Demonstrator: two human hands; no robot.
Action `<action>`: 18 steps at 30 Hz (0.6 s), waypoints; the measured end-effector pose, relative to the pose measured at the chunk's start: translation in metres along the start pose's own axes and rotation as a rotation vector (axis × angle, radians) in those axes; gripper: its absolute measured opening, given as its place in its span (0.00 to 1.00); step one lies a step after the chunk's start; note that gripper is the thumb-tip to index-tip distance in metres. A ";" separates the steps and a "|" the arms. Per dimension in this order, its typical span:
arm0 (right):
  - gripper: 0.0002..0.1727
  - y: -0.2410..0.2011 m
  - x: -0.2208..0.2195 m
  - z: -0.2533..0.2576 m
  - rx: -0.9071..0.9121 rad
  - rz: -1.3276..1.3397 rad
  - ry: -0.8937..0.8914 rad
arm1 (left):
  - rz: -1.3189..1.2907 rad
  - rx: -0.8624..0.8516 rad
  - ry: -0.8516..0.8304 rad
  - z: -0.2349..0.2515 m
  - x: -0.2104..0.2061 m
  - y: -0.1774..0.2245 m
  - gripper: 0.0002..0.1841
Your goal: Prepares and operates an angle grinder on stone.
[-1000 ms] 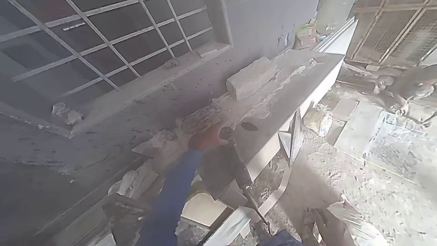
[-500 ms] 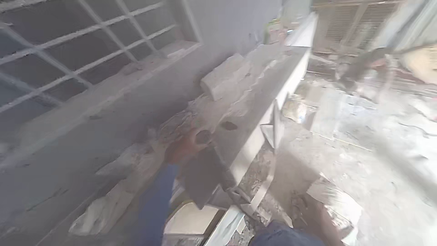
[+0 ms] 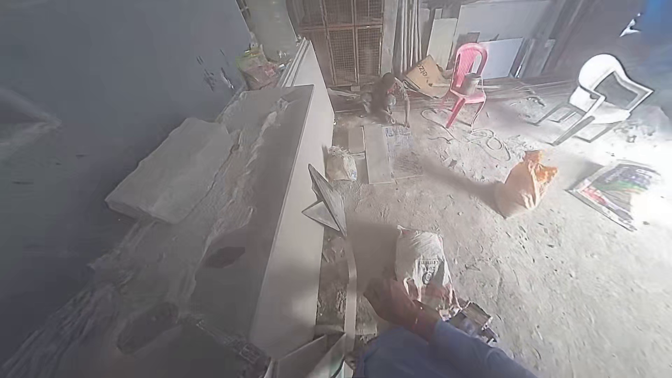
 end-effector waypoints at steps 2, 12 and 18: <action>0.24 0.001 0.000 0.001 -0.014 0.005 -0.014 | -0.027 0.015 0.012 0.001 -0.002 -0.002 0.47; 0.24 -0.001 -0.001 0.005 -0.035 -0.040 -0.042 | -0.255 0.117 0.200 -0.005 -0.016 -0.011 0.47; 0.21 -0.002 -0.004 0.006 -0.049 0.229 -0.052 | -0.562 0.143 0.774 -0.023 -0.027 0.008 0.39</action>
Point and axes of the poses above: each hand's wrist, its own z-axis towards the middle knuckle, its own x-axis out of the back of the hand, y = z × x, the point moved 1 cm from there along z, towards the middle knuckle, and after that the axes turned 11 degrees about -x, right-handed, at the moved point
